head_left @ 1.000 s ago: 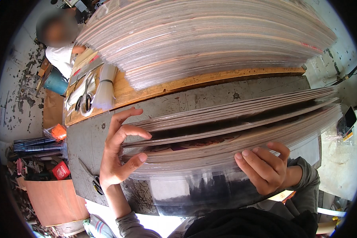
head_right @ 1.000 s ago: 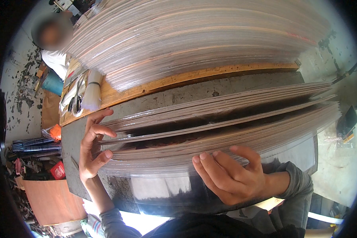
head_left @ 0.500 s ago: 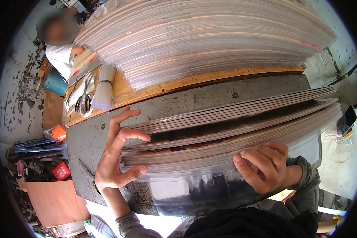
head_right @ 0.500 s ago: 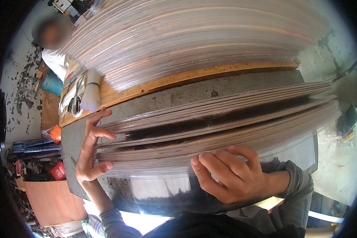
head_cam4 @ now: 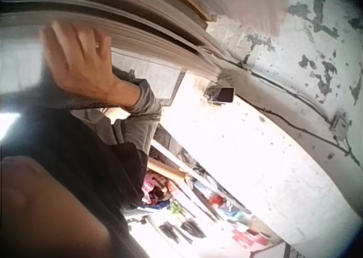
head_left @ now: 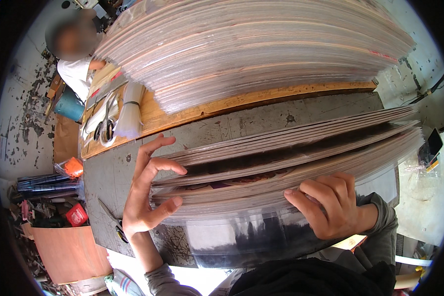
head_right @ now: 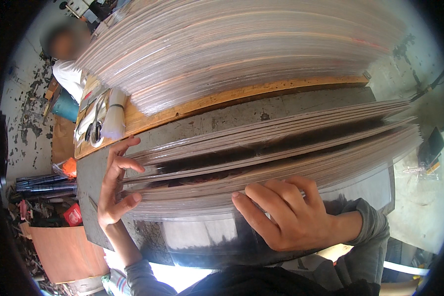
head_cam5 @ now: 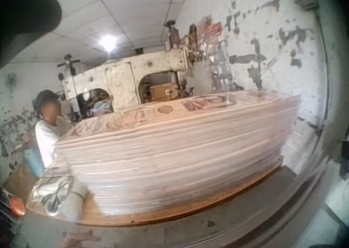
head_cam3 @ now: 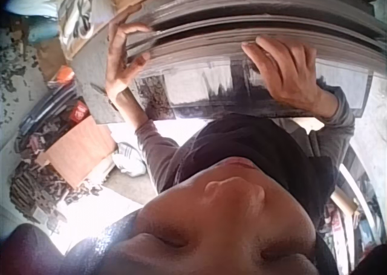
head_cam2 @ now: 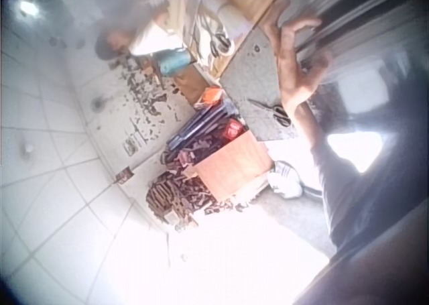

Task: The person inserts printed sheets into clear plastic sleeves one by one. They align the sheet with the sleeve opening, slide it in, and smooth the surface before stacking the finished unit. The process is repeated continuously with a stack of printed materials and a supply of empty sleeves.

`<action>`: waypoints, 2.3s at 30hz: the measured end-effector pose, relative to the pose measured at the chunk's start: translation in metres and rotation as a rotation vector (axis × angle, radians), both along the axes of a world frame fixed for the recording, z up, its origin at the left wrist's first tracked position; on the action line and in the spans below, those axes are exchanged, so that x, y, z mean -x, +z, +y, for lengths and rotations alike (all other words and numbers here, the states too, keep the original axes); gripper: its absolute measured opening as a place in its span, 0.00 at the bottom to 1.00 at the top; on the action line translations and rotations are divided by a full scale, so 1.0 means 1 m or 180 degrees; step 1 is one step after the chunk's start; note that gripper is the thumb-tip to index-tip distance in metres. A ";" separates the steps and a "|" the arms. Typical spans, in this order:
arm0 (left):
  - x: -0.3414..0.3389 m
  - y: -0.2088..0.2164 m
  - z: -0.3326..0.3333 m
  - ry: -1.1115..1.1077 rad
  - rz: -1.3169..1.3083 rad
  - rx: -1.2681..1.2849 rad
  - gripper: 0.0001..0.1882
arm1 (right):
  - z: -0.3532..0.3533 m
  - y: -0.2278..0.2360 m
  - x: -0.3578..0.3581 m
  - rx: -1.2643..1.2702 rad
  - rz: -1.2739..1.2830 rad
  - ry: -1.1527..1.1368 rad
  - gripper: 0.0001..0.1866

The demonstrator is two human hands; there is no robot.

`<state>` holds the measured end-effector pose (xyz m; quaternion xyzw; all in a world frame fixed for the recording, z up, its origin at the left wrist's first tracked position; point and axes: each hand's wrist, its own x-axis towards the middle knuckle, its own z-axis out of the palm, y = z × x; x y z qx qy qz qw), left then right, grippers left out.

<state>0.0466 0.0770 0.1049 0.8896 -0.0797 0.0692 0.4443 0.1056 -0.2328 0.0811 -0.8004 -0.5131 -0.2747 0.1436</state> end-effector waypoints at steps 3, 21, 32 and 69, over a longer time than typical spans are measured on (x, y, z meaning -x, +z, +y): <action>0.000 -0.001 0.000 0.0032 0.0010 0.0032 0.22 | 0.000 -0.001 0.001 0.0009 0.0032 0.0010 0.14; -0.001 -0.003 -0.002 0.0114 0.0003 0.0184 0.20 | 0.001 -0.005 -0.002 -0.0117 -0.0091 0.0050 0.11; -0.001 -0.002 -0.006 0.0209 0.0026 0.0265 0.18 | -0.001 -0.009 0.000 0.0008 -0.0345 0.0118 0.11; -0.001 -0.001 -0.010 0.0288 0.0000 0.0395 0.13 | 0.002 -0.006 0.003 0.0333 -0.0297 -0.0403 0.19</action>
